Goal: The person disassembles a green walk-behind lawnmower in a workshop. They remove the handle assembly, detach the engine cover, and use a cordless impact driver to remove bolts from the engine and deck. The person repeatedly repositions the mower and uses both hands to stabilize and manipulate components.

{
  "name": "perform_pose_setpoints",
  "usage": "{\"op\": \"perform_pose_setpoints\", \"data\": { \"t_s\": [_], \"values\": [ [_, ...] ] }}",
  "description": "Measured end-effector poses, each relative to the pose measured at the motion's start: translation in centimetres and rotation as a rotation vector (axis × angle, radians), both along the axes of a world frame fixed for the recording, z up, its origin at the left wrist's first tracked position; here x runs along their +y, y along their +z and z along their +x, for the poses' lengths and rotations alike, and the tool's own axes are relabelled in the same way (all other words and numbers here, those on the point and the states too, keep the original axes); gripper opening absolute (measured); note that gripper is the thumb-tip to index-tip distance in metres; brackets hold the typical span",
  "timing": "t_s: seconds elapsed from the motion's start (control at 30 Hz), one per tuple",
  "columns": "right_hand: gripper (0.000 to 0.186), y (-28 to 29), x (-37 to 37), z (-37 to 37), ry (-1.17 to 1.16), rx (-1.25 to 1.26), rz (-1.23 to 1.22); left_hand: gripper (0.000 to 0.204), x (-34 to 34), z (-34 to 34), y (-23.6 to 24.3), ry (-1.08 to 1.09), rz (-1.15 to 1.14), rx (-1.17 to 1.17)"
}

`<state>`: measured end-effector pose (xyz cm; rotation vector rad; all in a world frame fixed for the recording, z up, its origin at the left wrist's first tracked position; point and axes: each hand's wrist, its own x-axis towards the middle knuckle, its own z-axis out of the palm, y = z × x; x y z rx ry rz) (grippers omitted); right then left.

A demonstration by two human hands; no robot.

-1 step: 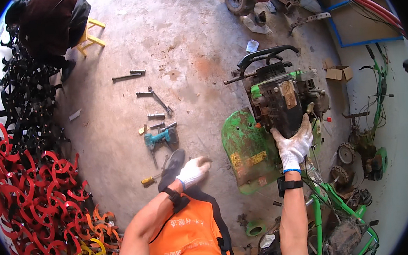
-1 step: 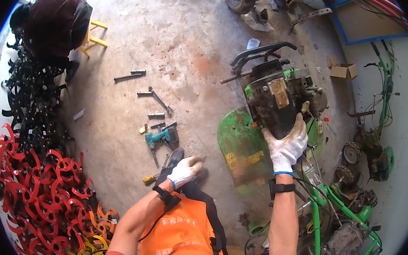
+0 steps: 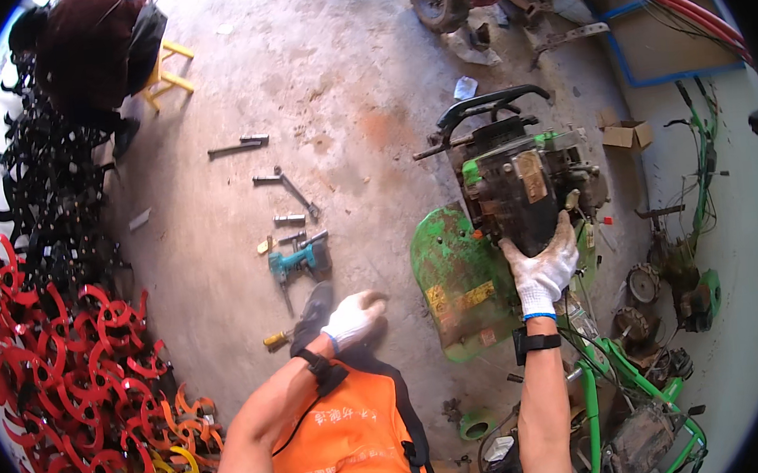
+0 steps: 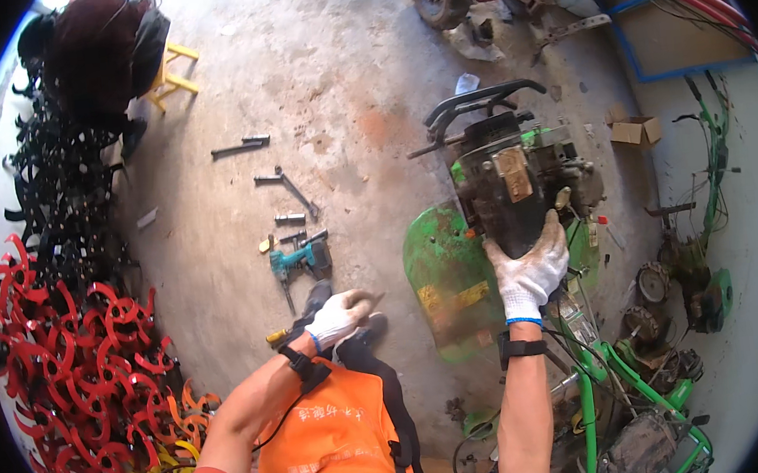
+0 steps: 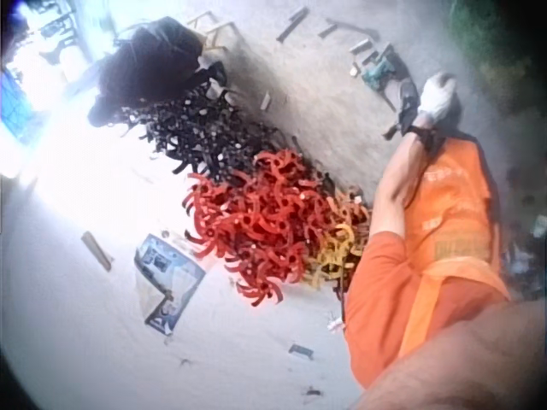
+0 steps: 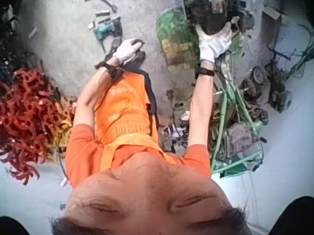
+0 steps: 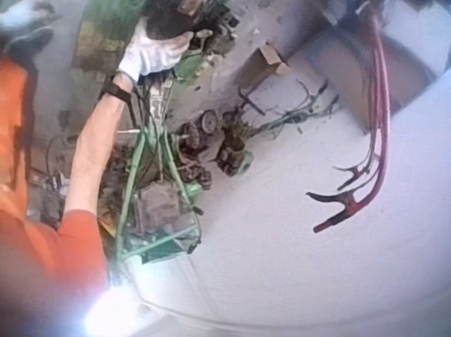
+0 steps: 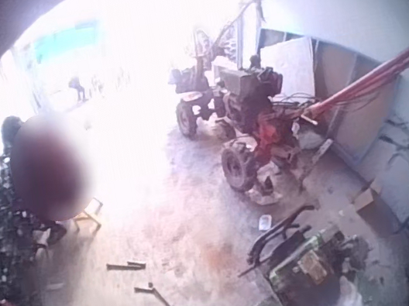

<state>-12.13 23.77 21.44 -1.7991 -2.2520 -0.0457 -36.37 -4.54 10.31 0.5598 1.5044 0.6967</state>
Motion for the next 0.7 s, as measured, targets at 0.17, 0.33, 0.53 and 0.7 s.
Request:
{"op": "perform_pose_setpoints", "data": {
  "t_s": [0.17, 0.33, 0.53, 0.7],
  "values": [
    [0.124, 0.3, 0.0, -0.3, -0.024, 0.001, -0.007, 0.04, 2.2, -6.5, 0.6, 0.06, -0.086, -0.079],
    [0.128, 0.3, 0.0, -0.3, -0.016, 0.003, -0.006, 0.047, 5.0, -11.1, -0.1, -0.133, -0.09, -0.032],
    [0.133, 0.4, -0.5, 0.2, -0.048, -0.064, -0.063, 0.039, 8.8, -15.3, -6.6, -0.264, -0.139, -0.198],
    [0.144, 2.3, -0.2, -0.5, -0.144, -0.23, -0.201, 0.044, 10.3, -21.3, -11.5, -0.334, -0.115, -0.304]
  ]
}}
